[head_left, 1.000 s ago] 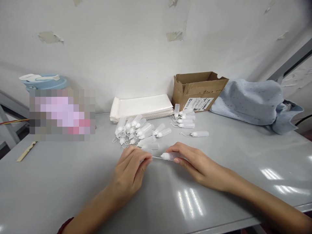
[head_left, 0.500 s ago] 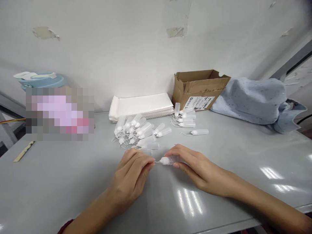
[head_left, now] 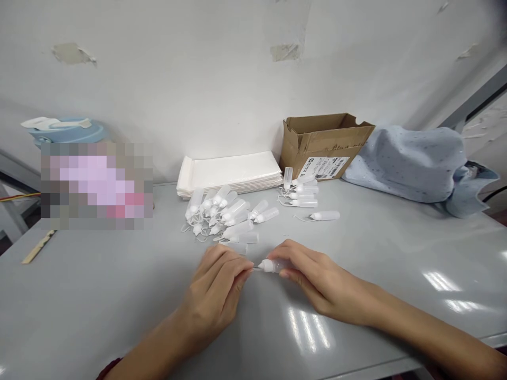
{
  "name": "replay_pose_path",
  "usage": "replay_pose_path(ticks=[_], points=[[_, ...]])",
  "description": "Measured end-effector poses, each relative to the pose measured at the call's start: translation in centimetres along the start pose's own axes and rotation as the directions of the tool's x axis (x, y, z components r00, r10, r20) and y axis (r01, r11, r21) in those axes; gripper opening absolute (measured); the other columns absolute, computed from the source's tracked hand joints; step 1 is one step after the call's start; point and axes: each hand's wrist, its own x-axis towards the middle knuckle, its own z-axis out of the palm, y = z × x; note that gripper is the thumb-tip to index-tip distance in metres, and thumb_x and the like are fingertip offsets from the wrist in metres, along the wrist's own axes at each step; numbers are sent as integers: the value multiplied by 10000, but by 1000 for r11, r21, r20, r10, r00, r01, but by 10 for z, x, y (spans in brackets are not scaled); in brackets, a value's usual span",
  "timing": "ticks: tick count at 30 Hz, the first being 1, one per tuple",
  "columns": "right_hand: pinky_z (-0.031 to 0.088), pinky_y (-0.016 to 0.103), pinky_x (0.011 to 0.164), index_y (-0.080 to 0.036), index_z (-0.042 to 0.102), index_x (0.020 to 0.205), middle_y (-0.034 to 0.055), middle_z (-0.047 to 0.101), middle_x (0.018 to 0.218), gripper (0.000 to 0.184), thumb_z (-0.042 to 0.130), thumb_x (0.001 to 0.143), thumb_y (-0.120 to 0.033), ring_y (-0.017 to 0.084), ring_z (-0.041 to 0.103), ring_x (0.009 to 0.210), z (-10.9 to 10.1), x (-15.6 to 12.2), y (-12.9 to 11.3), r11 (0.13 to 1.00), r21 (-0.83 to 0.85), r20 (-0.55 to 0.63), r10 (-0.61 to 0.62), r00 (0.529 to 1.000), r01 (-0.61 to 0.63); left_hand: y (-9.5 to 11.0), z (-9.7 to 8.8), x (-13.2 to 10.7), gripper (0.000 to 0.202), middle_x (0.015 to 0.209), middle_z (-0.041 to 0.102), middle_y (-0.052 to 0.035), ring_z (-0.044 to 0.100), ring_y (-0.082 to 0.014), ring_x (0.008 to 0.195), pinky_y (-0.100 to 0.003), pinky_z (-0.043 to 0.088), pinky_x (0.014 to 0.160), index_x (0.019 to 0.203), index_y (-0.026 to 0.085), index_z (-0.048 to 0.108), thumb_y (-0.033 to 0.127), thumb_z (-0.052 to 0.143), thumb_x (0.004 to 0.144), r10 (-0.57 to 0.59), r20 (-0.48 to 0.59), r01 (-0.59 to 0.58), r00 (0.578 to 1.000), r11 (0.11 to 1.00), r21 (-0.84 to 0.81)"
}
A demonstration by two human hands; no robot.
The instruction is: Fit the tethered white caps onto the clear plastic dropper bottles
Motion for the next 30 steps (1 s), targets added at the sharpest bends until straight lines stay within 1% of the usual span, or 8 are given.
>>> replay_pose_path(ticks=[4,9,13,19,23,25,30], points=[[501,326,734,-148,446,1131,103,552,983,221,339,939,-132,179,557,845,4,1,1,1000,-19,-11,-21,1000,21,1,2,-3,192,720,605,-45,504,-166,684,-322,434,608,918,130,569,-22,518,812,-22,8,22,1000,1000,5],[510,339,753,-153,434,1158,116,562,1015,241,344,936,-128,187,569,877,8,0,3,999,-13,-19,-34,999,33,1,2,-5,194,714,604,-51,498,-173,686,-329,425,607,900,125,566,-38,521,803,-7,23,7,1000,1000,25],[511,333,756,-140,437,1157,120,562,1014,241,338,938,-130,182,568,877,8,0,3,998,-13,-31,-59,998,59,2,1,-3,197,721,611,-53,508,-178,699,-333,425,620,913,124,565,-35,531,800,4,26,-5,1000,999,33],[512,341,745,-132,467,1108,115,575,975,208,357,931,-126,184,555,854,4,2,6,990,-100,-99,-108,989,98,1,-1,-1,212,716,610,-54,520,-187,696,-345,418,632,963,119,567,0,574,788,-20,53,16,998,997,80],[508,366,753,-142,466,1107,118,577,998,210,361,927,-121,199,556,869,4,2,6,986,-137,-107,-106,989,91,0,-2,0,177,693,606,-40,517,-175,673,-331,408,620,912,130,571,2,570,790,-21,28,19,999,995,95],[505,376,757,-146,470,1101,118,579,998,204,367,926,-126,206,558,878,5,2,6,986,-147,-107,-97,989,81,0,-2,0,164,703,611,-40,523,-174,678,-326,407,621,879,135,570,-2,562,790,-14,34,10,999,995,97],[507,365,757,-135,477,1114,113,598,983,201,384,938,-164,200,566,872,4,2,6,982,-175,-104,-96,990,77,0,-2,1,155,706,609,-33,524,-171,685,-323,410,634,864,147,566,7,545,800,-4,48,-1,999,994,109]])
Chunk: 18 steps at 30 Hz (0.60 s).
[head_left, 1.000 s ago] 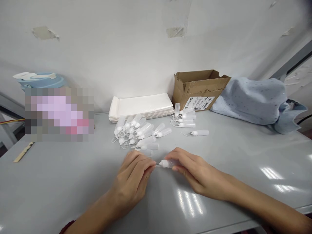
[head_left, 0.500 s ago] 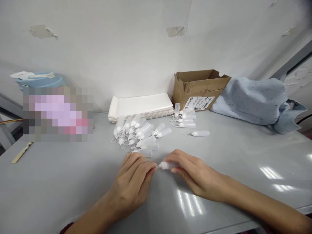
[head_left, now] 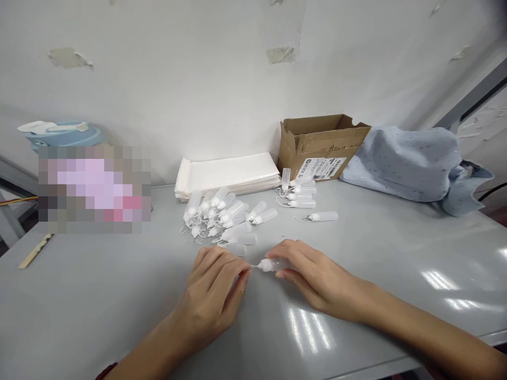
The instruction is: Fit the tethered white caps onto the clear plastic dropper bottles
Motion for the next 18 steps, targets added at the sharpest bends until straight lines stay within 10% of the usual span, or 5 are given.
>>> replay_pose_path(ticks=[18], points=[[499,287,599,-127,515,1106,88,579,833,223,377,957,-219,169,551,694,4,-3,7,994,-74,-128,-91,988,82,3,-1,-3,167,703,608,-44,517,-178,680,-332,423,630,857,148,567,-2,537,789,-3,-6,3,1000,999,-34]])
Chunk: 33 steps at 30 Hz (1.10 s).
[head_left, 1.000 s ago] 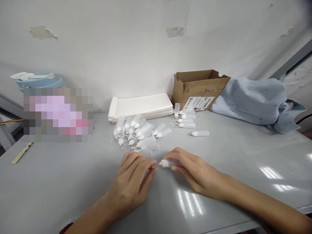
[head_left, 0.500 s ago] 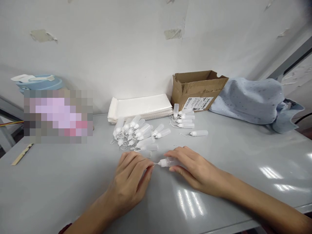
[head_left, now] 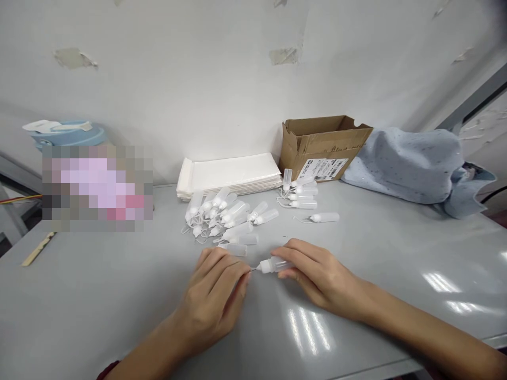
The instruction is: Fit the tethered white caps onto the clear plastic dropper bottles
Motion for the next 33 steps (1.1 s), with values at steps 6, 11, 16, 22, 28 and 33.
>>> replay_pose_path(ticks=[6,11,16,22,28,33], points=[[498,292,603,-114,502,1109,98,577,839,203,399,943,-168,177,546,713,3,-2,1,997,-43,-21,-60,998,59,0,2,0,189,708,610,-59,497,-183,684,-339,414,616,873,136,563,-26,536,780,20,22,-19,1000,999,-32],[493,288,599,-87,512,1091,104,568,827,196,407,928,-119,171,526,705,3,0,1,996,-44,-15,-81,997,80,0,2,-2,194,719,620,-60,498,-184,685,-339,410,615,888,134,565,-25,536,782,25,38,-24,999,999,-33],[496,285,610,-71,522,1081,110,566,829,203,410,911,-81,169,523,717,4,-1,2,993,-50,-18,-106,994,105,1,3,-2,188,709,618,-64,501,-193,673,-345,401,607,883,137,559,-21,523,789,23,54,-21,998,999,-37],[500,277,608,-65,537,1069,101,560,804,235,376,898,-47,163,519,700,3,0,1,992,-64,-2,-110,994,109,1,5,-3,187,730,608,-74,473,-191,696,-347,384,621,896,120,559,-26,504,795,19,77,-14,997,998,-64],[504,280,609,-64,549,1064,95,563,791,237,385,894,-44,164,519,700,7,0,3,986,-100,-21,-139,990,136,1,4,-4,170,716,596,-60,474,-186,682,-342,376,633,886,134,552,-4,481,816,15,109,-9,994,999,-52],[523,324,687,-69,558,1062,119,604,848,198,451,921,-155,194,566,776,4,2,6,984,-123,20,-127,992,129,-3,1,-2,138,674,577,-42,459,-174,651,-327,371,621,851,146,552,25,490,824,24,174,-23,984,1000,-5]])
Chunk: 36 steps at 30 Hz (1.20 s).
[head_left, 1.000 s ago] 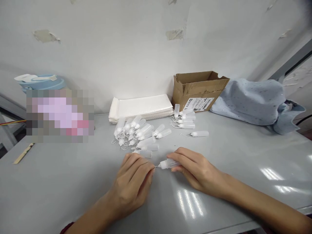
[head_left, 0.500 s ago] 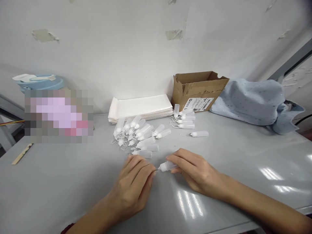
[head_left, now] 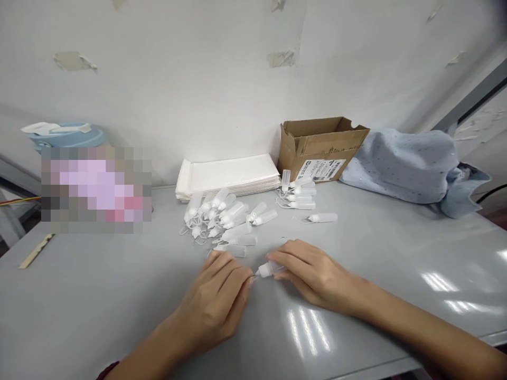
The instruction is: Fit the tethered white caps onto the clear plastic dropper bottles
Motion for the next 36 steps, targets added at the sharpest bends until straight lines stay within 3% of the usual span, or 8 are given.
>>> replay_pose_path(ticks=[4,9,13,16,19,21,31,36], points=[[516,407,788,-76,514,1150,167,594,1025,319,507,906,-283,255,572,927,-10,2,12,987,-104,10,122,992,-121,-13,-7,4,106,675,584,-23,486,-163,653,-312,379,639,833,160,555,63,513,834,-46,-97,56,994,993,106],[510,437,769,-89,536,1116,177,588,1051,270,529,875,-211,297,578,948,-25,-1,41,888,-333,-39,325,945,-318,-29,-8,5,115,615,577,10,501,-149,605,-288,383,632,782,173,585,147,512,867,-231,-276,299,933,925,235],[508,400,718,-109,602,953,135,617,956,153,552,848,-208,281,613,861,-41,-6,57,781,-424,-19,498,867,-458,-35,0,4,123,644,612,-6,514,-170,644,-303,397,661,788,170,609,170,516,869,-256,-284,332,924,906,263],[499,373,663,-124,620,922,118,629,951,172,571,838,-266,278,619,838,-51,-7,60,695,-474,40,630,775,-541,-39,1,3,114,678,635,-21,519,-184,681,-310,413,674,798,171,617,186,528,868,-277,-291,357,916,894,272],[485,366,676,-125,625,945,118,636,963,193,584,823,-268,292,603,889,-54,-5,61,641,-514,127,714,688,-570,-42,-2,3,127,673,639,-20,520,-185,684,-302,420,650,763,175,608,212,541,865,-309,-302,392,902,880,269],[478,359,692,-132,627,942,114,639,962,168,563,827,-237,288,594,912,-54,-5,62,637,-520,162,728,667,-569,-42,-6,4,147,664,637,-13,520,-182,681,-295,424,637,733,182,598,227,544,862,-330,-307,413,893,873,261],[461,335,632,-147,640,911,114,646,942,192,473,821,-115,270,623,829,-55,-11,64,681,-486,200,696,689,-548,-33,-17,7,149,665,637,0,539,-184,724,-264,431,572,711,207,596,234,542,848,-444,-361,523,820,838,158],[475,321,726,-167,572,977,75,623,973,138,493,866,-188,212,603,859,-48,-4,45,839,-234,175,533,828,-491,-27,-16,9,136,635,609,10,530,-164,682,-273,429,612,707,199,574,192,549,841,-362,-396,445,844,885,139]])
